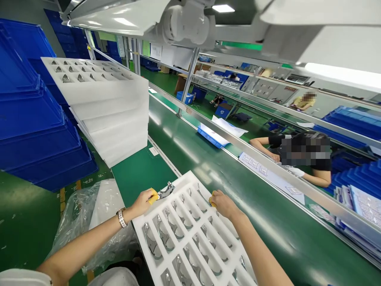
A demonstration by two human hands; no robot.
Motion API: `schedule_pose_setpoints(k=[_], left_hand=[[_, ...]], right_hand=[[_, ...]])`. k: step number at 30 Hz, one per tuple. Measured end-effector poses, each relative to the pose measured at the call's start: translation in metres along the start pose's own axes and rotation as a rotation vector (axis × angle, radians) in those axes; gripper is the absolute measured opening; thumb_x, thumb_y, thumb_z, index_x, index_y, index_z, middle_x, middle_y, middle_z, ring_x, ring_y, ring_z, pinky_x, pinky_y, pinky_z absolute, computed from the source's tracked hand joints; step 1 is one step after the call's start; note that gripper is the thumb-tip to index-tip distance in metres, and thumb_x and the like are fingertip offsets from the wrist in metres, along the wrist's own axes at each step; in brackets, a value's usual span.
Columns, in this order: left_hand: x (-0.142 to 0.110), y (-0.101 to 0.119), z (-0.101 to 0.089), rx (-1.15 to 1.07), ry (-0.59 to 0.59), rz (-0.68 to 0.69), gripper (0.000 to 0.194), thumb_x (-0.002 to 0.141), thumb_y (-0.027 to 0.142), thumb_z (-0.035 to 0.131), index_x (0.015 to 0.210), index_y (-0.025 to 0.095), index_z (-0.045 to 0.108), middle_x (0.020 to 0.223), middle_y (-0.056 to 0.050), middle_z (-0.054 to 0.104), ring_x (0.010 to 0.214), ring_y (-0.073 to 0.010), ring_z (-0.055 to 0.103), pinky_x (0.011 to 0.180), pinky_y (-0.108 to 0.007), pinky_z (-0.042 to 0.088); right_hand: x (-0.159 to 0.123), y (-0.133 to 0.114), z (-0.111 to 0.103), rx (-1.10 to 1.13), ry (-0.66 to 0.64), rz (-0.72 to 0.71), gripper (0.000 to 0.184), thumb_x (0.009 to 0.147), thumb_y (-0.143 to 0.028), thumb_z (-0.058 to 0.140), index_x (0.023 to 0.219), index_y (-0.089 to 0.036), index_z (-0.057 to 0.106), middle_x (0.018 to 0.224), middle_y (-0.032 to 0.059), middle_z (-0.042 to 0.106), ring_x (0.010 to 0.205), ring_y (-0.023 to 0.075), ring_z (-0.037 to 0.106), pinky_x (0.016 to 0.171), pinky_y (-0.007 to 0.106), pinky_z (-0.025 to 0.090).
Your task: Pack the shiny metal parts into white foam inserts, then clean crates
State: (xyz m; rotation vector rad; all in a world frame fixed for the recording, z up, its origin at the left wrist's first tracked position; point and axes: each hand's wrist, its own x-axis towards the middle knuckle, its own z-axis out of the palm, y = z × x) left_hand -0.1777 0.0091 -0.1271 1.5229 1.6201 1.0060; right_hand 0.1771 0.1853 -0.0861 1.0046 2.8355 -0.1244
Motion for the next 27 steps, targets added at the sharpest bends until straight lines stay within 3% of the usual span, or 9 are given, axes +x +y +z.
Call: schedule_pose_setpoints(k=[3, 9, 14, 18, 20, 24, 27], left_hand=[[0.000, 0.000, 0.002, -0.011, -0.009, -0.007, 0.020, 0.090, 0.018, 0.048, 0.072, 0.017, 0.055, 0.081, -0.002, 0.058, 0.073, -0.0133, 0.052, 0.069, -0.025, 0.041], [0.002, 0.000, 0.004, 0.020, -0.021, -0.010, 0.021, 0.091, 0.021, 0.049, 0.071, 0.018, 0.056, 0.080, -0.002, 0.058, 0.075, -0.0145, 0.052, 0.070, -0.027, 0.042], [0.003, 0.003, 0.003, 0.045, -0.042, 0.012, 0.022, 0.094, 0.023, 0.048, 0.077, 0.018, 0.059, 0.084, -0.003, 0.060, 0.077, -0.0152, 0.054, 0.072, -0.029, 0.043], [0.003, 0.009, -0.009, 0.134, -0.065, 0.071, 0.025, 0.097, 0.025, 0.045, 0.080, 0.018, 0.061, 0.087, -0.004, 0.063, 0.078, -0.0156, 0.055, 0.076, -0.031, 0.042], [0.003, 0.016, -0.020, 0.229, -0.103, 0.136, 0.025, 0.098, 0.027, 0.045, 0.081, 0.018, 0.061, 0.087, -0.004, 0.064, 0.080, -0.0160, 0.056, 0.080, -0.033, 0.041], [0.009, 0.038, -0.042, 0.436, -0.185, 0.247, 0.028, 0.098, 0.022, 0.044, 0.074, 0.018, 0.057, 0.079, -0.003, 0.061, 0.077, -0.0156, 0.055, 0.084, -0.034, 0.036], [0.016, 0.058, -0.050, 0.489, -0.213, 0.263, 0.028, 0.096, 0.021, 0.046, 0.069, 0.018, 0.054, 0.076, -0.002, 0.059, 0.074, -0.0156, 0.054, 0.082, -0.034, 0.035]], right_hand=[[0.002, -0.007, -0.005, 0.034, -0.106, 0.012, 0.035, 0.081, 0.003, 0.040, 0.067, -0.017, 0.065, 0.076, 0.0052, 0.057, 0.076, 0.0169, 0.050, 0.066, 0.027, 0.037], [0.030, -0.030, -0.012, -0.121, -0.362, 0.106, 0.033, 0.080, 0.003, 0.044, 0.075, -0.015, 0.071, 0.087, 0.0090, 0.065, 0.086, 0.0188, 0.060, 0.070, 0.028, 0.042], [0.044, -0.036, -0.006, -0.180, -0.401, 0.176, 0.029, 0.078, 0.004, 0.047, 0.075, -0.010, 0.072, 0.084, 0.0154, 0.069, 0.083, 0.0258, 0.067, 0.067, 0.034, 0.045], [0.030, -0.036, -0.018, -0.211, -0.380, 0.204, 0.029, 0.080, 0.003, 0.047, 0.075, -0.011, 0.072, 0.078, 0.0131, 0.068, 0.075, 0.0242, 0.067, 0.063, 0.032, 0.044], [0.017, -0.041, -0.032, -0.194, -0.236, 0.179, 0.028, 0.088, -0.005, 0.046, 0.080, -0.014, 0.072, 0.078, 0.0108, 0.066, 0.073, 0.0219, 0.065, 0.060, 0.030, 0.043], [-0.004, -0.077, -0.060, -0.069, 0.285, -0.070, 0.034, 0.101, -0.027, 0.042, 0.080, -0.018, 0.067, 0.079, 0.0074, 0.061, 0.070, 0.0163, 0.059, 0.059, 0.027, 0.043], [-0.002, -0.117, -0.069, -0.097, 0.409, -0.271, 0.028, 0.099, -0.020, 0.044, 0.081, -0.018, 0.065, 0.076, 0.0055, 0.058, 0.068, 0.0155, 0.052, 0.061, 0.028, 0.040]])
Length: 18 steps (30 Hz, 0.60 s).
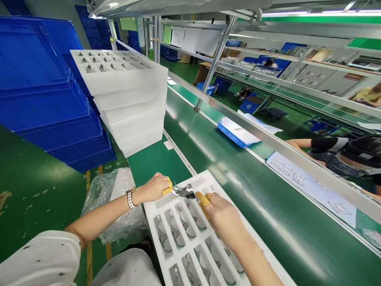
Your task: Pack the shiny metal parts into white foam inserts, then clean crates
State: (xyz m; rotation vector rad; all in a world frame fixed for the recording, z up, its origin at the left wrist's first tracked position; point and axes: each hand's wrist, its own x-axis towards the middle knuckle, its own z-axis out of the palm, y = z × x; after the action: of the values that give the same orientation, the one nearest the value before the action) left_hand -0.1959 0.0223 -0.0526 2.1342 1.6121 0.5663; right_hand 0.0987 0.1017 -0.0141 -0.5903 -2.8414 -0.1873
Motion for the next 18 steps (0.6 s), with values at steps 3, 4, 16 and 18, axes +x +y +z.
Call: schedule_pose_setpoints(k=[3, 4, 16, 18], left_hand=[[0.004, 0.011, -0.010, -0.006, -0.058, -0.007, 0.028, 0.092, 0.016, 0.047, 0.064, 0.018, 0.050, 0.072, -0.001, 0.058, 0.071, -0.0148, 0.053, 0.080, -0.033, 0.034], [0.003, 0.013, -0.012, -0.016, -0.084, -0.014, 0.028, 0.091, 0.015, 0.047, 0.063, 0.018, 0.050, 0.071, -0.001, 0.058, 0.069, -0.0145, 0.053, 0.080, -0.032, 0.034], [-0.068, -0.030, 0.007, -0.347, 0.078, -0.450, 0.032, 0.096, 0.033, 0.048, 0.114, 0.018, 0.069, 0.112, -0.009, 0.070, 0.099, -0.0204, 0.063, 0.089, -0.031, 0.048], [-0.077, -0.034, 0.029, -0.355, 0.037, -0.480, 0.041, 0.093, 0.035, 0.055, 0.129, 0.018, 0.063, 0.121, -0.011, 0.067, 0.109, -0.0235, 0.061, 0.096, -0.036, 0.048]], right_hand=[[0.015, -0.022, 0.007, -0.099, 0.056, -0.079, 0.029, 0.092, -0.004, 0.044, 0.076, -0.017, 0.063, 0.071, 0.0055, 0.054, 0.070, 0.0183, 0.049, 0.061, 0.031, 0.036], [0.018, -0.025, 0.010, -0.116, 0.070, -0.090, 0.029, 0.090, -0.001, 0.043, 0.076, -0.017, 0.063, 0.070, 0.0059, 0.054, 0.071, 0.0191, 0.049, 0.061, 0.031, 0.035], [0.059, -0.012, 0.062, 0.350, -0.250, -0.235, 0.036, 0.099, -0.010, 0.033, 0.085, -0.019, 0.065, 0.076, 0.0045, 0.056, 0.074, 0.0174, 0.053, 0.063, 0.028, 0.041], [0.070, -0.009, 0.070, 0.362, -0.317, -0.286, 0.036, 0.098, -0.008, 0.034, 0.077, -0.019, 0.062, 0.074, 0.0039, 0.055, 0.072, 0.0171, 0.052, 0.065, 0.029, 0.040]])
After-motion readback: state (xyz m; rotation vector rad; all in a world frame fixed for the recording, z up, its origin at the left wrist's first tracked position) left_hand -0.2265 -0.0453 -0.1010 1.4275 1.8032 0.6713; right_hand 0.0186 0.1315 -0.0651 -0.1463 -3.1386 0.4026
